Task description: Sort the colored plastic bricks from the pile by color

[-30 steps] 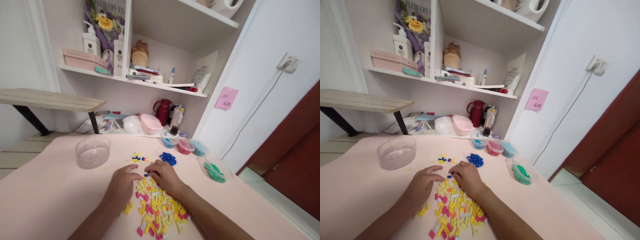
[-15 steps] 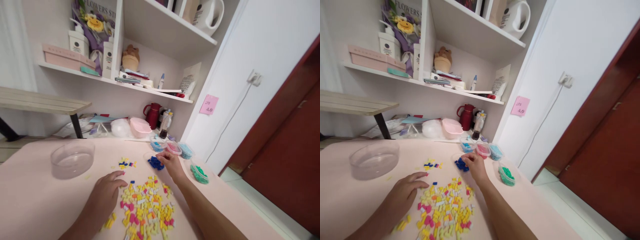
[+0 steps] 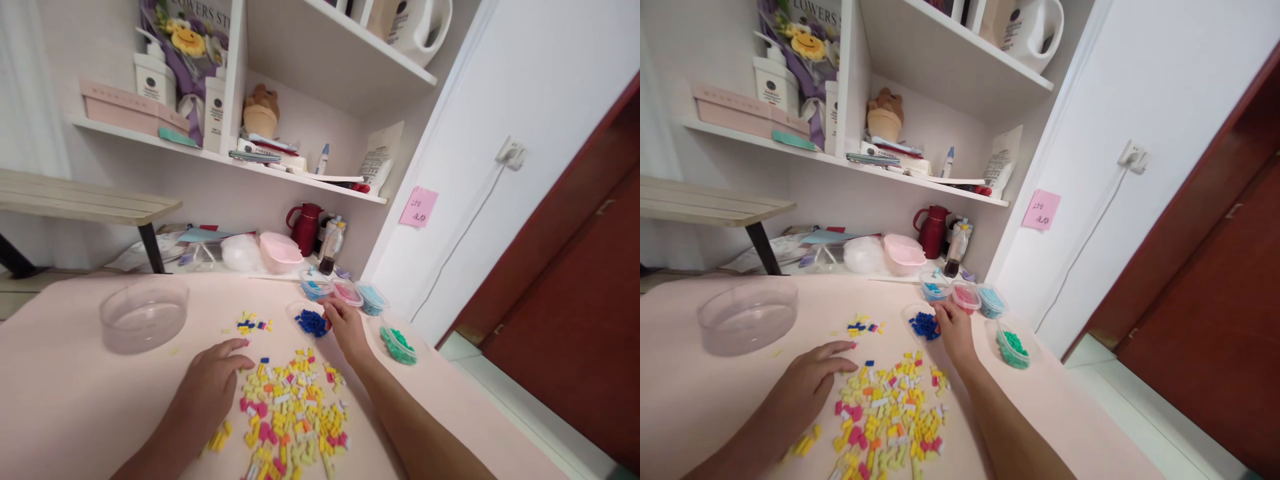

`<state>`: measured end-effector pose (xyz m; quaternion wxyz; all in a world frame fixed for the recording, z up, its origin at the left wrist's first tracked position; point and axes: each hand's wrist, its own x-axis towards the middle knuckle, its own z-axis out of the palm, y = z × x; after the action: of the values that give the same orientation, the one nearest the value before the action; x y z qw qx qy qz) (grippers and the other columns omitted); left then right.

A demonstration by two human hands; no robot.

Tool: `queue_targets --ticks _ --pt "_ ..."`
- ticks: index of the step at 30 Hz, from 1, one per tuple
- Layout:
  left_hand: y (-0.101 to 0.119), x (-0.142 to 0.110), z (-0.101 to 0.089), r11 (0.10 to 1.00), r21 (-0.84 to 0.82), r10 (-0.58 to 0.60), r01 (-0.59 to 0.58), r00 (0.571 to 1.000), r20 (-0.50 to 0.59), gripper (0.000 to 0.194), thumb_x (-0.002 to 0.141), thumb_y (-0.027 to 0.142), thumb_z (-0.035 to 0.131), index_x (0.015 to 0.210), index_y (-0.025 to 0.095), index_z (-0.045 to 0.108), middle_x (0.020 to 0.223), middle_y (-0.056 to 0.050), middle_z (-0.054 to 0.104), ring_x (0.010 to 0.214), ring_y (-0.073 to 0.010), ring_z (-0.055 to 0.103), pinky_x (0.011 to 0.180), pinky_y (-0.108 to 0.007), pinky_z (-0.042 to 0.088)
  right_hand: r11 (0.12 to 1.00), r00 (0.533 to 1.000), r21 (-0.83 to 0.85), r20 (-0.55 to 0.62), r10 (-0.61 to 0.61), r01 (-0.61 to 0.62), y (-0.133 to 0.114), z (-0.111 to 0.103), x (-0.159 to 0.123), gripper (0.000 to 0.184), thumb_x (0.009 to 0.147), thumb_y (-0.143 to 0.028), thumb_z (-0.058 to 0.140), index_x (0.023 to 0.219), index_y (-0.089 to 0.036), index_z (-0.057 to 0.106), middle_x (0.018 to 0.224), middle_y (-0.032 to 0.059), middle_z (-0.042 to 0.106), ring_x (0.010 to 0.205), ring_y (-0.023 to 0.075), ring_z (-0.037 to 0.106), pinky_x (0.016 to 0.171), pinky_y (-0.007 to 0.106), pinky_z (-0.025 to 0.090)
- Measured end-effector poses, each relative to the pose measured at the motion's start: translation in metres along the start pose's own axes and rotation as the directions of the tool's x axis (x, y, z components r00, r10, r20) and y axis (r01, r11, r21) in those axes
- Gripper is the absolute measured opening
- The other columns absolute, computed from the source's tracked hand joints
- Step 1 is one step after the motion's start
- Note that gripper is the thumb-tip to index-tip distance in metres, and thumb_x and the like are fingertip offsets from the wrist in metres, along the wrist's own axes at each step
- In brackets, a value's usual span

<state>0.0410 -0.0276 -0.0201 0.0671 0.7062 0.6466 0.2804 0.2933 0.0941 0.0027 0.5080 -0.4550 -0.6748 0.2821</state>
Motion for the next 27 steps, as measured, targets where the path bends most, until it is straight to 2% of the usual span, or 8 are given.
queue_targets --ticks 2,4,8,11,13,18,23,27 --pt "0.001 0.000 -0.001 1.000 -0.011 -0.005 0.005 1.000 -0.008 0.047 0.074 0.006 0.043 0.091 0.031 0.079 0.127 0.001 0.067 0.117 -0.0228 0.062 0.105 -0.042 0.045 0.996 0.994 -0.036 0.074 -0.079 0.082 -0.009 0.007 -0.009 0.033 0.090 -0.044 0.052 0.098 -0.018 0.072 0.076 0.0038 0.065 0.059 0.0165 0.058 0.057 0.029 0.046" --pt "0.002 -0.001 -0.002 1.000 -0.015 -0.012 0.012 1.000 -0.008 0.048 0.074 0.005 0.043 0.092 0.031 0.079 0.127 0.001 0.068 0.118 -0.0223 0.061 0.105 -0.042 0.044 0.972 0.960 -0.094 0.202 -0.195 0.217 -0.020 0.015 -0.020 0.026 0.092 -0.036 0.053 0.098 -0.021 0.073 0.086 0.0051 0.068 0.072 0.0180 0.062 0.067 0.031 0.050" --pt "0.004 -0.001 -0.004 1.000 -0.014 -0.012 0.012 1.000 0.017 0.049 0.075 0.003 0.043 0.095 0.030 0.078 0.128 -0.001 0.067 0.119 -0.0219 0.060 0.106 -0.042 0.042 0.868 0.806 -0.161 0.478 -0.348 0.470 -0.038 0.032 -0.042 0.024 0.093 -0.023 0.052 0.105 -0.026 0.072 0.101 0.0061 0.068 0.093 0.0192 0.062 0.083 0.033 0.048" --pt "0.005 -0.002 -0.004 1.000 -0.007 -0.016 0.016 1.000 0.025 0.048 0.077 0.002 0.042 0.095 0.029 0.078 0.129 -0.002 0.066 0.119 -0.0217 0.059 0.106 -0.042 0.042 0.771 0.728 -0.237 0.569 -0.383 0.591 -0.040 0.042 -0.051 0.027 0.093 -0.021 0.054 0.114 -0.028 0.070 0.110 0.0071 0.068 0.099 0.0219 0.060 0.088 0.037 0.044" --pt "0.006 -0.002 -0.005 1.000 -0.004 -0.014 0.015 1.000 0.025 0.048 0.078 0.002 0.042 0.095 0.029 0.078 0.130 -0.002 0.066 0.119 -0.0213 0.059 0.106 -0.041 0.042 0.743 0.733 -0.291 0.570 -0.371 0.603 -0.038 0.048 -0.053 0.025 0.092 -0.021 0.056 0.112 -0.028 0.070 0.109 0.0070 0.068 0.099 0.0228 0.060 0.088 0.039 0.043" --pt "0.008 -0.003 -0.006 1.000 -0.011 0.003 -0.003 1.000 0.029 0.046 0.078 0.002 0.042 0.095 0.027 0.077 0.129 -0.003 0.066 0.119 -0.0209 0.059 0.105 -0.040 0.041 0.771 0.778 -0.323 0.534 -0.331 0.549 -0.035 0.059 -0.049 0.015 0.090 -0.020 0.061 0.090 -0.026 0.074 0.095 0.0048 0.071 0.093 0.0221 0.060 0.086 0.037 0.043" --pt "0.006 -0.003 -0.005 1.000 0.001 0.008 -0.008 0.999 0.048 0.046 0.078 0.002 0.041 0.096 0.026 0.076 0.130 -0.004 0.065 0.121 -0.0212 0.057 0.105 -0.041 0.040 0.813 0.784 -0.281 0.539 -0.306 0.510 -0.036 0.060 -0.047 0.013 0.087 -0.018 0.064 0.085 -0.026 0.074 0.093 0.0023 0.072 0.089 0.0200 0.062 0.086 0.035 0.042" --pt "0.006 -0.003 -0.004 1.000 -0.011 0.015 -0.015 0.999 0.043 0.045 0.078 0.002 0.041 0.094 0.025 0.076 0.130 -0.004 0.065 0.122 -0.0220 0.057 0.104 -0.042 0.040 0.791 0.766 -0.321 0.585 -0.267 0.521 -0.041 0.056 -0.046 0.014 0.086 -0.016 0.065 0.088 -0.027 0.075 0.095 0.0016 0.073 0.092 0.0199 0.064 0.089 0.035 0.040"
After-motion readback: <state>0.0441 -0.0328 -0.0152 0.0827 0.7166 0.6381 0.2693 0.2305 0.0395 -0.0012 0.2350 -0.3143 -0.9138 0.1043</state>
